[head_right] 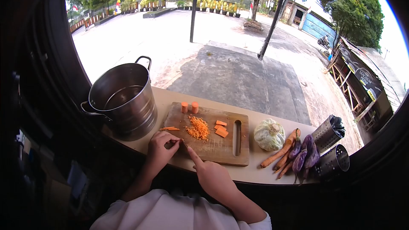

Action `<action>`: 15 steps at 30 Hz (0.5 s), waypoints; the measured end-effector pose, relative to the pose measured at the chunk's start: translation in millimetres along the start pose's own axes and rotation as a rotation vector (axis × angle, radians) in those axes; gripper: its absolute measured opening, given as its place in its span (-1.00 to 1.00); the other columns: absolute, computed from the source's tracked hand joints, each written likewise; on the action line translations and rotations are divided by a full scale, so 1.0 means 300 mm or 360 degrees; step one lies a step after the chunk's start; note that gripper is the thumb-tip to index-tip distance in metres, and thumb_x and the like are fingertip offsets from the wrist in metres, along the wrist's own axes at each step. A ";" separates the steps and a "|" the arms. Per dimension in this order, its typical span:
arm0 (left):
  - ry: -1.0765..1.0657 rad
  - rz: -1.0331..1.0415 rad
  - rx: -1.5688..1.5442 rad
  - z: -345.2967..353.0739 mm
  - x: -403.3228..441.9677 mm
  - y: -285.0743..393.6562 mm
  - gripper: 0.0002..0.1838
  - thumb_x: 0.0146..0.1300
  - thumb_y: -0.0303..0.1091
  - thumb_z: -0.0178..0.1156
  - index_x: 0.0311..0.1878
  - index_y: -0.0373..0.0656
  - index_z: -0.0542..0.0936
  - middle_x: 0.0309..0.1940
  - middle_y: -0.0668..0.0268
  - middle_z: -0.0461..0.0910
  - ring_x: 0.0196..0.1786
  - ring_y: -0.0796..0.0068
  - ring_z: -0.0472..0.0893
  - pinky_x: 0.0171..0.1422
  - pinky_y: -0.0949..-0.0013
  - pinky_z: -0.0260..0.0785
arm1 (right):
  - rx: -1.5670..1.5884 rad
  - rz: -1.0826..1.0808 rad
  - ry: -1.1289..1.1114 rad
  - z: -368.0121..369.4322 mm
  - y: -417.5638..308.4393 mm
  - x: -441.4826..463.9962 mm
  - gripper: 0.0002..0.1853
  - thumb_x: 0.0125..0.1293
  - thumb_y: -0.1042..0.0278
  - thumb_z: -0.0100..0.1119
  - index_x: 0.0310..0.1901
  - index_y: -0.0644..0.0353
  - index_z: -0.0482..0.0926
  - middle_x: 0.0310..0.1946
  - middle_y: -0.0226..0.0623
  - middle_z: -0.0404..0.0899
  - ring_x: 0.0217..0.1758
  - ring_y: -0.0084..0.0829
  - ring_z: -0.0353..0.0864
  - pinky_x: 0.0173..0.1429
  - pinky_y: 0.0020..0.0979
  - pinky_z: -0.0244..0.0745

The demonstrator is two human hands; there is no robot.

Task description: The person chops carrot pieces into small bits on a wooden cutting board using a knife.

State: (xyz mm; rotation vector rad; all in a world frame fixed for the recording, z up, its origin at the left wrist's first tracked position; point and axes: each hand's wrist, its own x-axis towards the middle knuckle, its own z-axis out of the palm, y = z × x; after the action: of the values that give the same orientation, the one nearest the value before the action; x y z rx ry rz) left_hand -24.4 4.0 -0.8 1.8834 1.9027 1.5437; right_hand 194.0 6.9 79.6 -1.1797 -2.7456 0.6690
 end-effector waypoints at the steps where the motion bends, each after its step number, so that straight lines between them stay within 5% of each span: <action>1: 0.0004 -0.0003 -0.0004 0.001 -0.001 -0.002 -0.88 0.06 -0.52 0.46 -0.31 -0.18 0.73 -0.38 0.28 0.67 -0.21 0.19 0.65 -0.04 0.17 0.51 | -0.0018 -0.0011 0.0004 0.002 0.003 0.009 -0.28 0.58 0.24 0.04 0.68 -0.11 0.03 -0.46 0.08 0.64 -0.38 0.11 0.69 -0.24 0.06 0.54; 6: 0.0016 0.0051 0.0047 0.002 -0.004 -0.012 -0.89 0.10 -0.53 0.47 -0.29 -0.20 0.73 -0.35 0.27 0.67 -0.25 0.30 0.64 -0.13 0.29 0.51 | -0.0036 -0.0018 -0.0019 0.005 0.015 0.061 -0.30 0.59 0.24 0.03 0.67 -0.15 0.05 -0.38 0.12 0.66 -0.32 0.14 0.69 -0.18 0.07 0.55; 15: 0.0062 0.0010 -0.0053 0.015 -0.010 -0.014 -0.87 0.07 -0.53 0.46 -0.30 -0.16 0.72 -0.38 0.30 0.68 -0.23 0.21 0.64 -0.04 0.18 0.49 | 0.0033 0.0071 0.0008 -0.025 0.004 0.011 -0.32 0.59 0.21 0.02 0.67 -0.22 0.07 -0.44 0.11 0.64 -0.33 0.15 0.68 -0.17 0.09 0.53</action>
State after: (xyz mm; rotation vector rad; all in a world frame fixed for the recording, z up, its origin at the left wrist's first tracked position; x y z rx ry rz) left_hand -23.7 5.4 -7.5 1.8609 1.8760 1.6156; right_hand 194.2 12.6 85.5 -1.2402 -2.7091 0.6967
